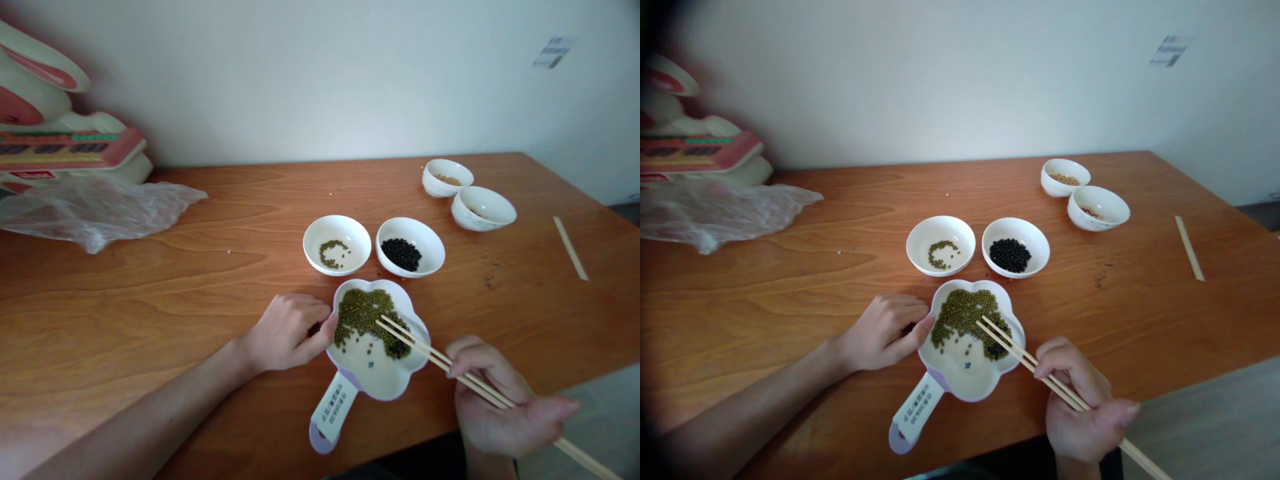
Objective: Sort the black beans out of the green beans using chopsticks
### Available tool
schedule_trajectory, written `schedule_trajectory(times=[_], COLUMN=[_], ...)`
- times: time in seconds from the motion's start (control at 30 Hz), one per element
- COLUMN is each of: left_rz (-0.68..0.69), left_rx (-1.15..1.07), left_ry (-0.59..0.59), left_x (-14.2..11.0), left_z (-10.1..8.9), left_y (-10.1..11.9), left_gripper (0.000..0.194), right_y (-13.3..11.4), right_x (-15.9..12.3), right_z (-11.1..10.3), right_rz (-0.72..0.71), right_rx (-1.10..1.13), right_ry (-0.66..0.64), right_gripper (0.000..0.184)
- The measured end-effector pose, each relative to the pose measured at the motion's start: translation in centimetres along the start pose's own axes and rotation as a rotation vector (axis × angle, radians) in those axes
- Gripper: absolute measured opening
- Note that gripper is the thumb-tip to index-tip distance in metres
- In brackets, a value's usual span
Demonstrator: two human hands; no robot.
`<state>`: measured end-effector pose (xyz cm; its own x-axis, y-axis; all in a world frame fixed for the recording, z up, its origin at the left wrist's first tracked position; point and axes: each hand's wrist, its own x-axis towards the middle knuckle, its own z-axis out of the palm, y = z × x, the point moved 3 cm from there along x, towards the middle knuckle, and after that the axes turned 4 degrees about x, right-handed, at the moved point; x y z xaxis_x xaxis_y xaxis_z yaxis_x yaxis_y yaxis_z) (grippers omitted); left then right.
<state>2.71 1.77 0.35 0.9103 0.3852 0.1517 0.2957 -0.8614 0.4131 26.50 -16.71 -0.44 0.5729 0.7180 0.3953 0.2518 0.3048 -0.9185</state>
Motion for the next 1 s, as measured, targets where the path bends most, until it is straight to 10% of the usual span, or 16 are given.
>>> schedule_trajectory(times=[1.0], left_rz=[0.0], left_rx=[-0.047], left_ry=[-0.023], left_x=[0.0], left_z=[0.1], left_y=[-0.1], left_gripper=[0.041], right_y=[-0.7], right_x=[0.6], right_z=[5.0], right_rz=[-0.026], right_rx=[-0.047], right_ry=[-0.13], right_gripper=[0.075])
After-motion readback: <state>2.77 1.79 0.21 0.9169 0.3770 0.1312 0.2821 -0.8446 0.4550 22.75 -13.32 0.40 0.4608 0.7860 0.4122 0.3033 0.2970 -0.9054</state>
